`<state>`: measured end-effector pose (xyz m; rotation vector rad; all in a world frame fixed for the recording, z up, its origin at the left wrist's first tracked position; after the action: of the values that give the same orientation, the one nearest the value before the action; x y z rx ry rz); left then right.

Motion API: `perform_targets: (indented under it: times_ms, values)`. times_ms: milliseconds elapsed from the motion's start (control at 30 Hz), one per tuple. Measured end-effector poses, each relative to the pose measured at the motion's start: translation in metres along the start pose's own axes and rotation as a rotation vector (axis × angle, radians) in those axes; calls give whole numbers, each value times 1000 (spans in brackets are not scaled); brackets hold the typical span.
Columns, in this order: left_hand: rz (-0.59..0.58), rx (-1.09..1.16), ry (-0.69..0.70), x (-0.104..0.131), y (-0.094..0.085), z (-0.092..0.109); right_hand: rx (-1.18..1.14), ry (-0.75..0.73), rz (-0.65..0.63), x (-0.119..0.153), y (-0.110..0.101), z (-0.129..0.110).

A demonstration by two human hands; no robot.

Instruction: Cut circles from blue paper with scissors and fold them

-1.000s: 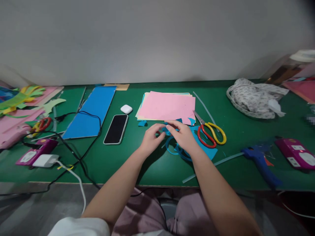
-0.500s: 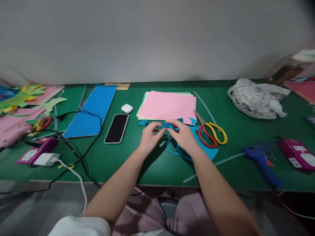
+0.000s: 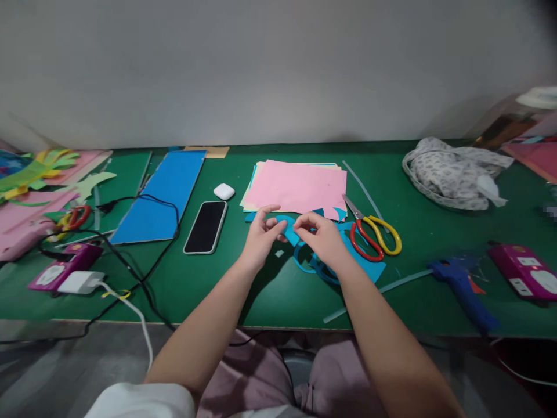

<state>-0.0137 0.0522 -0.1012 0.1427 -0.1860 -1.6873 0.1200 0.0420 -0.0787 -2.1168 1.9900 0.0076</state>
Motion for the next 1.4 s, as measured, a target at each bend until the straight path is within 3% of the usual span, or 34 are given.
perform_targets:
  times_ms: [633,900,1200,1400]
  values:
    - [-12,-70,100,5,2,10,-89,88,14,1,-5,2]
    - [-5,-117,161,5,1,11,-96,84,87,0,-10,3]
    - [110,-271,245,10,-7,23,-61,17,142,1,-15,1]
    - [160,-297,282,12,-10,25,15,-127,179,5,-15,-13]
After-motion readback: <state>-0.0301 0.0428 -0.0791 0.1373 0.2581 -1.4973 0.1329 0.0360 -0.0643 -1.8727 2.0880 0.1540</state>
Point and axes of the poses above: each hand's wrist, its own x-axis away from the middle knuckle, its own y-axis out of the palm, z = x × y, the point moved 9 cm from there along -x, towards the middle knuckle
